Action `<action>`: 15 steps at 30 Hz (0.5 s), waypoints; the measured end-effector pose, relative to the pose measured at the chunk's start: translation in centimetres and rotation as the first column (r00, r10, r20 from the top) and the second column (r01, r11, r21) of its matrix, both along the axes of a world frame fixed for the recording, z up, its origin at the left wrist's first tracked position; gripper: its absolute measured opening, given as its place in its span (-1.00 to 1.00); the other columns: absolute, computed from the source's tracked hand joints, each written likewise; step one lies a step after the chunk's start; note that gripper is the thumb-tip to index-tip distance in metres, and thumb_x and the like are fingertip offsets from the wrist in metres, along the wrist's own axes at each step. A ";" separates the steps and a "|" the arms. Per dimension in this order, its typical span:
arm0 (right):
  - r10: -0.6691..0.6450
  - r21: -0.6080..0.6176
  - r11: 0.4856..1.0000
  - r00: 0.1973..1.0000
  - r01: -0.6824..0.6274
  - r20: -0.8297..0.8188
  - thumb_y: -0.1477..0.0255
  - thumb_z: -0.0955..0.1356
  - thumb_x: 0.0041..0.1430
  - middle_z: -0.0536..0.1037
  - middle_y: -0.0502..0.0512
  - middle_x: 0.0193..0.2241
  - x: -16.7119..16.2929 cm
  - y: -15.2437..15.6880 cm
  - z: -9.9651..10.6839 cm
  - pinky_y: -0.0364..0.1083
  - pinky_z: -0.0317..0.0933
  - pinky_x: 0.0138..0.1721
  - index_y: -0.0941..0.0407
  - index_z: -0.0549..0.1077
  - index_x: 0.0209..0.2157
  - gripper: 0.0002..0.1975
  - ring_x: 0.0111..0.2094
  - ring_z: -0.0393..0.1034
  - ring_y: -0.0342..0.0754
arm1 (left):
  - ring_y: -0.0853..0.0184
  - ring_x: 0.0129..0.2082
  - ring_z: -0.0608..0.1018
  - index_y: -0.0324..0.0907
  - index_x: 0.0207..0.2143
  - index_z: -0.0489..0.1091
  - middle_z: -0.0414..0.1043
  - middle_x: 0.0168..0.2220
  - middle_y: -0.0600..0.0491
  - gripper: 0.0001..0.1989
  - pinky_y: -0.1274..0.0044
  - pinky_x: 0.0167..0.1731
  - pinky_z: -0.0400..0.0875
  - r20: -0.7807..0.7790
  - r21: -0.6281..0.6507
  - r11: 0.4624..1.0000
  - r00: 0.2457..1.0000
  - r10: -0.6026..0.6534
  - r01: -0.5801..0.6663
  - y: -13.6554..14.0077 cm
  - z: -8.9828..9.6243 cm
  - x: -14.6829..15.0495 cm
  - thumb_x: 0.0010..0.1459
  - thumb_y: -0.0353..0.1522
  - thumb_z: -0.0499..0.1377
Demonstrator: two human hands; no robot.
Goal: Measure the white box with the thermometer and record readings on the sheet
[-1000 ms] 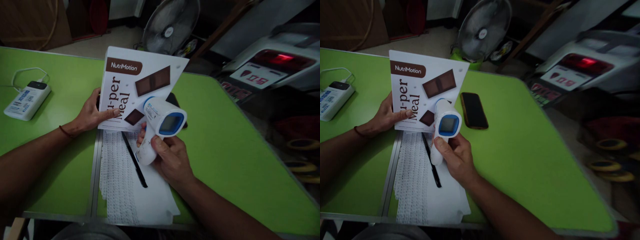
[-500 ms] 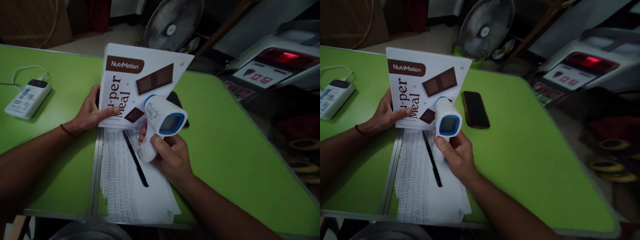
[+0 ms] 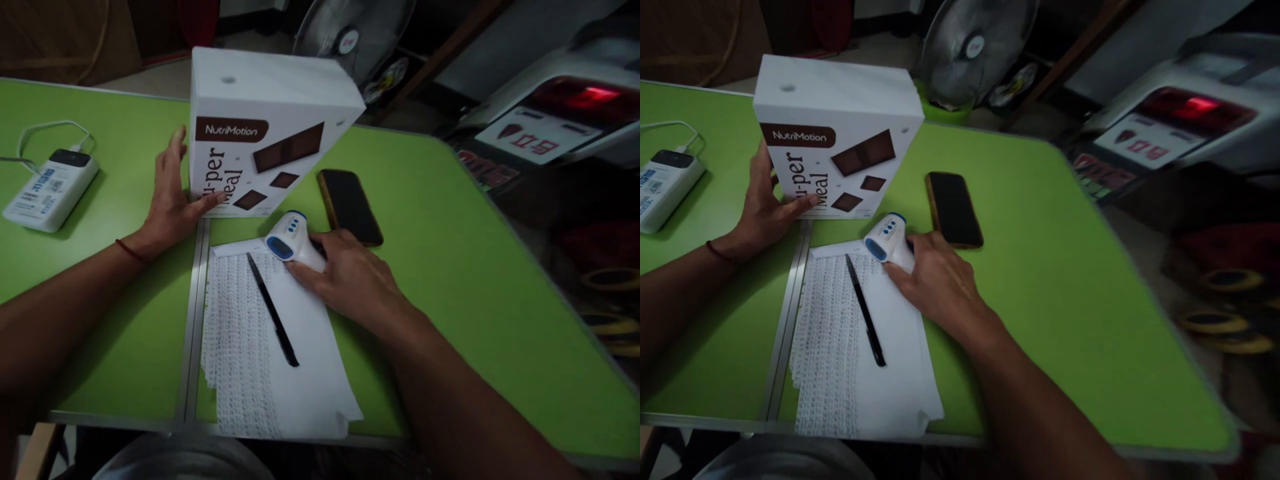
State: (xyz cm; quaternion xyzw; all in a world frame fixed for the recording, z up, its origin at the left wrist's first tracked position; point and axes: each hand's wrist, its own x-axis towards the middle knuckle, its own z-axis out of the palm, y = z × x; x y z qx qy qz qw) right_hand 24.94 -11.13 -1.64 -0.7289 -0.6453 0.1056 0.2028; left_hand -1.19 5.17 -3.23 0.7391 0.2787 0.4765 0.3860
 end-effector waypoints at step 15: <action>0.353 0.116 0.931 0.935 -0.347 -0.038 0.29 0.37 0.22 0.61 0.11 -0.41 -4.9 -2.9 0.4 -0.03 0.23 -0.49 0.09 0.51 -0.03 -0.69 -0.49 0.43 0.00 | 0.31 -0.50 0.45 -0.07 -0.27 0.49 0.30 -0.59 0.15 -0.60 0.39 -0.27 0.41 -0.452 0.173 0.940 0.871 -0.190 0.295 -3.8 1.4 0.9 0.09 0.04 0.32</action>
